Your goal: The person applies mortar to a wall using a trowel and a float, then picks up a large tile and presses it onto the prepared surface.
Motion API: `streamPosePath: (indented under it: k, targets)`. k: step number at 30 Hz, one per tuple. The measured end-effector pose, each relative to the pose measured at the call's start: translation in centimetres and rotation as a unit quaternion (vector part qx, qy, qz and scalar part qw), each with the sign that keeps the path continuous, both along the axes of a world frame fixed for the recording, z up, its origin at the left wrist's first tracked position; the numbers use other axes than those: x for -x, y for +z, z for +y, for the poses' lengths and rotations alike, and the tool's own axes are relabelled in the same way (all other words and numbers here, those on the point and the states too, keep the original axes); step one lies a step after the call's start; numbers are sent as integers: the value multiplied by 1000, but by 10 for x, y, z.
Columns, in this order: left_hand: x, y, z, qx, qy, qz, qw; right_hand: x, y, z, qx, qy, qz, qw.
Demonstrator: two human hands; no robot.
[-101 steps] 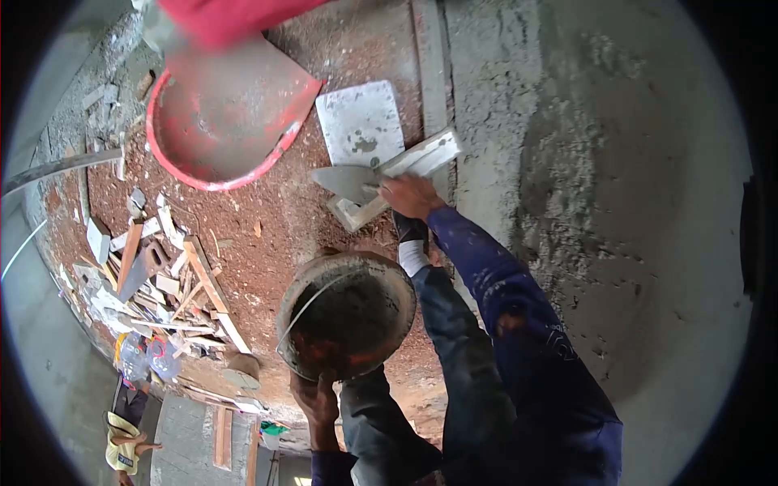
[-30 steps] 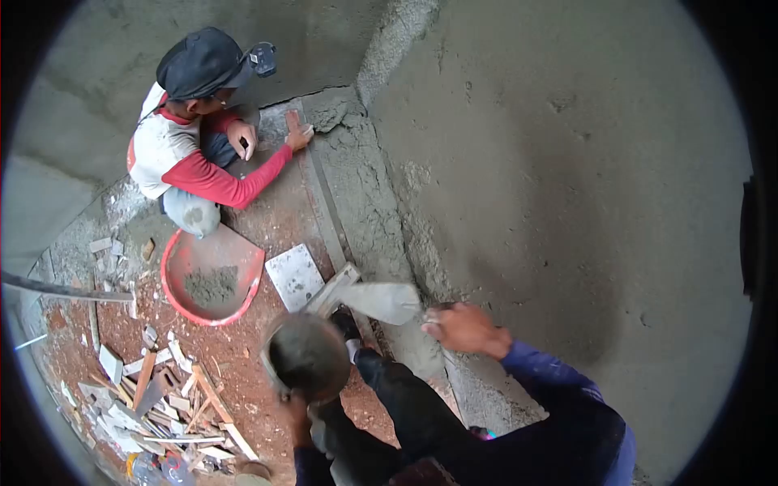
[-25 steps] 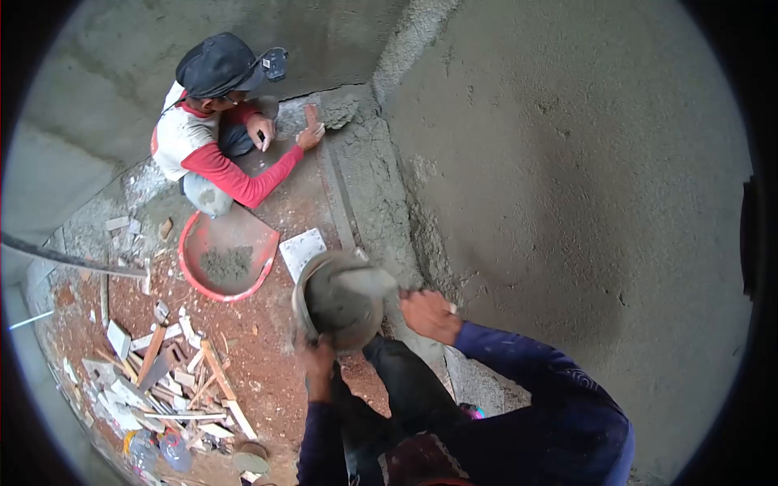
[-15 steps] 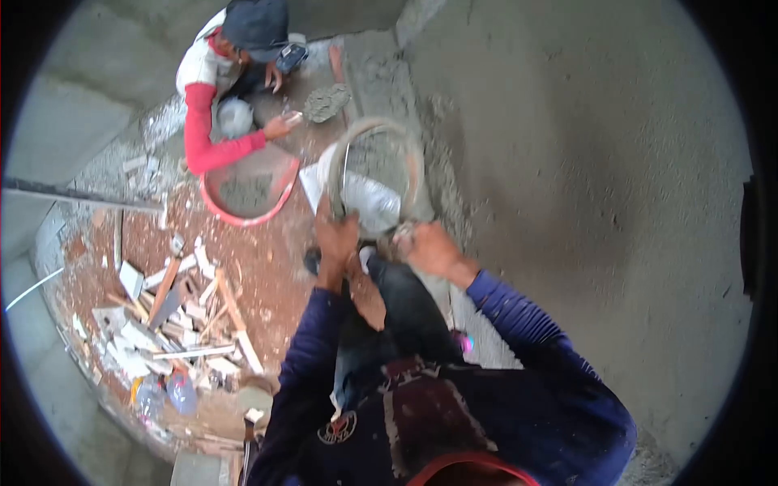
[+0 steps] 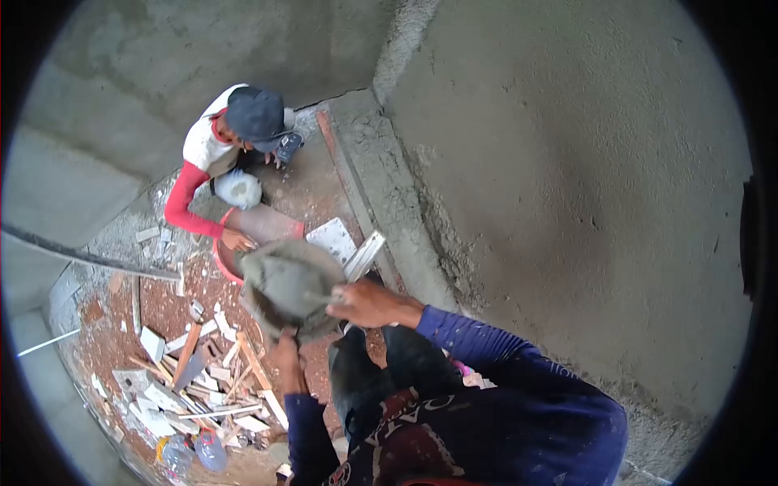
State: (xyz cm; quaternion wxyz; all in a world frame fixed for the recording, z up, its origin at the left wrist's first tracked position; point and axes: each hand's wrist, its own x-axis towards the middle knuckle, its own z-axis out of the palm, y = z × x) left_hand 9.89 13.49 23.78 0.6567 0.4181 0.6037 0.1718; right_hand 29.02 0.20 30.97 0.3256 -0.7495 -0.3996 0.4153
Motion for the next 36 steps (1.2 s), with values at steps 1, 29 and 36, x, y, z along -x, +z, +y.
streamPosePath:
  k: [1,29,36]
  targets:
    - [9,8,0,27,20,80,996,-7,8,7,-15,10,47,999]
    - [149,-263,-33,186,136,101,968,41,-289,14,66,221,101,968]
    - [262,-409,23,157,38,86,983,30,-501,28,335,-120,-88,930]
